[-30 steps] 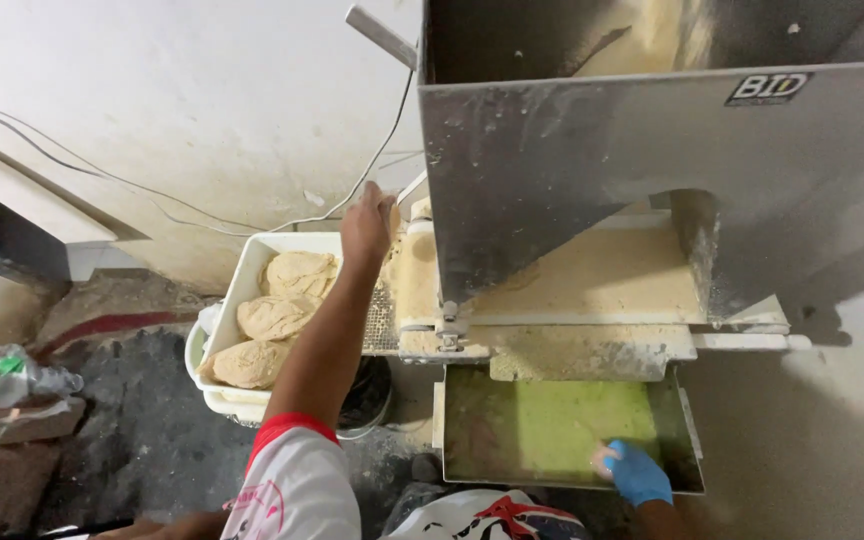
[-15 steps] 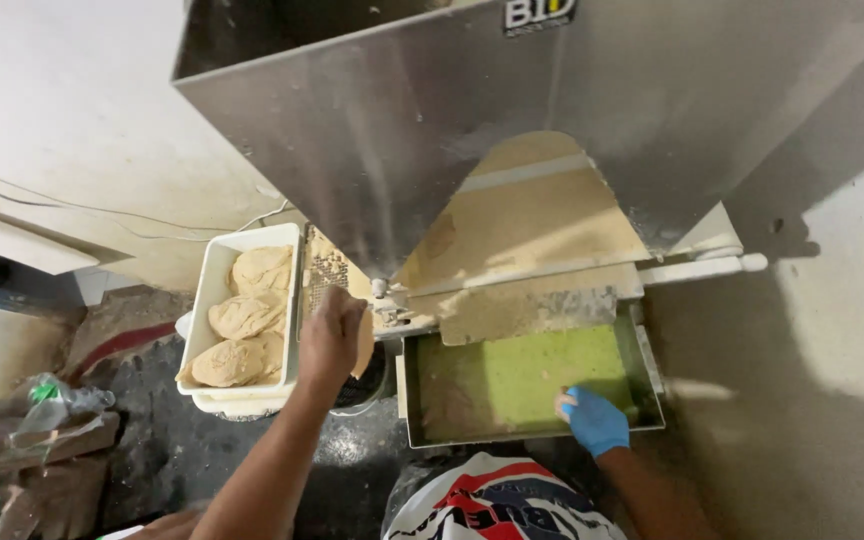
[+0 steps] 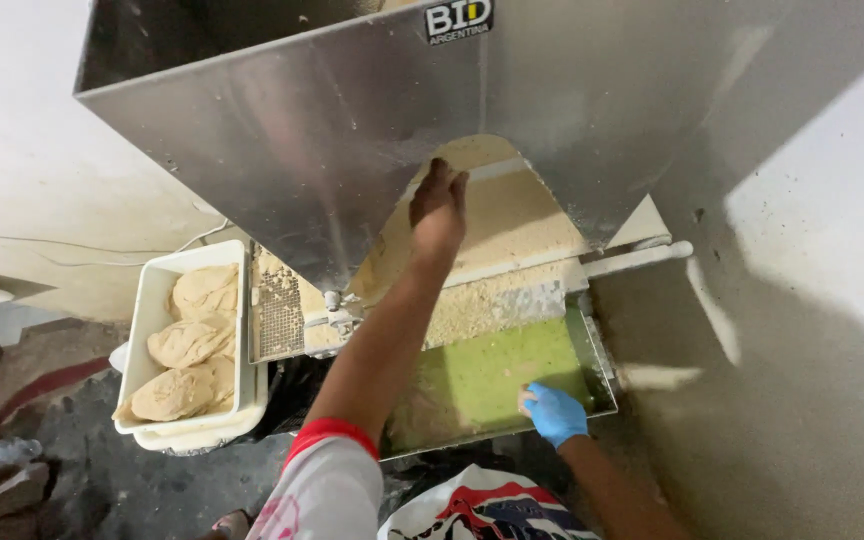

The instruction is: A person is breading chicken fillets by dipping them in a liquid mixture and then feeding them into an industrial breading machine.

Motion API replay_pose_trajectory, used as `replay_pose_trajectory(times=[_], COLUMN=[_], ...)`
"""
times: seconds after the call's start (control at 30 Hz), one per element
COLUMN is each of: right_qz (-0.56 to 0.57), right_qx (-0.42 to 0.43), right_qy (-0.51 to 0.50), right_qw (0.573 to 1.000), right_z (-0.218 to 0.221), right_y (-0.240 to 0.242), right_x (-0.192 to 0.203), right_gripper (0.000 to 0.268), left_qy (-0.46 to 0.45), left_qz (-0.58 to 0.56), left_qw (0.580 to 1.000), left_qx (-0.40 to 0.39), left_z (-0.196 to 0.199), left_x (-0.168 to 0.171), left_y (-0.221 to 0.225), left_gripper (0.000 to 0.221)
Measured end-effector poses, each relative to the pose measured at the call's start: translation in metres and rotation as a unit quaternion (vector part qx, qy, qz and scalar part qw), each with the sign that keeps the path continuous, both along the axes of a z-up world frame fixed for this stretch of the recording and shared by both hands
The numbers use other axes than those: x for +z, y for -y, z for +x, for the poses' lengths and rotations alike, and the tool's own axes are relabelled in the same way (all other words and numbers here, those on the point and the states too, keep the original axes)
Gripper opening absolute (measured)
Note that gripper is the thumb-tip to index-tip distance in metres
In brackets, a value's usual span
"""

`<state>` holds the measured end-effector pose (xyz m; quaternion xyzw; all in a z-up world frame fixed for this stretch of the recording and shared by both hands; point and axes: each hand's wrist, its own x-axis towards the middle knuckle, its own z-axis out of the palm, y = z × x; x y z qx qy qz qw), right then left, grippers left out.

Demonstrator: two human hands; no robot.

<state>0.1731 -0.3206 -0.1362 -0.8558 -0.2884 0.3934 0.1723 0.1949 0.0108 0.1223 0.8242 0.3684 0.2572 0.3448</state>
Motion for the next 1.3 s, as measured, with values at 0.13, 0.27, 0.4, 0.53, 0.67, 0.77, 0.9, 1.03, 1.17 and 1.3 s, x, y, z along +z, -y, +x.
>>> replay_pose_trajectory(times=[0.13,0.27,0.4,0.53,0.67,0.77,0.9,1.03,1.17,1.3], right_qz=[-0.074,-0.105,-0.135,-0.139,-0.211,-0.202,-0.206,-0.240,-0.185,-0.070], right_qx=[0.026,0.023,-0.021,-0.031,-0.047,-0.116,-0.126,-0.117,-0.130,-0.258], right_qy=[0.050,0.044,0.026,0.048,0.081,0.071,0.080,0.088,0.131,0.104], right_qw=[0.996,0.993,0.990,0.989,0.973,0.970,0.967,0.960,0.965,0.958], right_z=[0.002,0.005,0.004,0.001,-0.006,-0.012,-0.010,-0.013,-0.012,-0.036], right_y=[-0.009,-0.013,-0.019,-0.022,-0.038,-0.045,-0.043,-0.051,-0.036,-0.049], right_x=[-0.022,-0.020,-0.020,-0.010,-0.001,0.001,-0.011,-0.007,-0.020,0.042], right_gripper=[0.031,0.033,0.056,0.050,0.048,0.051,0.048,0.041,0.043,0.037], left_qy=[-0.209,-0.273,-0.372,-0.343,-0.159,-0.147,-0.010,-0.007,-0.133,-0.139], left_qz=[-0.118,-0.007,-0.201,-0.357,-0.310,-0.456,-0.594,-0.490,-0.231,-0.130], left_qw=[0.971,0.952,0.812,0.827,0.933,0.868,0.774,0.852,0.954,0.975], left_qx=[-0.001,-0.136,-0.403,-0.265,0.087,0.130,0.217,0.186,0.137,0.116], left_z=[0.070,0.011,-0.176,-0.293,-0.290,-0.274,-0.285,-0.288,-0.287,-0.275], left_x=[-0.025,-0.055,0.001,-0.015,-0.135,-0.138,-0.153,-0.197,-0.124,-0.074], left_y=[0.011,0.038,0.018,-0.086,-0.198,-0.232,-0.261,-0.290,-0.265,-0.247], left_gripper=[0.037,0.086,0.078,0.022,0.067,0.086,0.042,0.031,0.027,0.018])
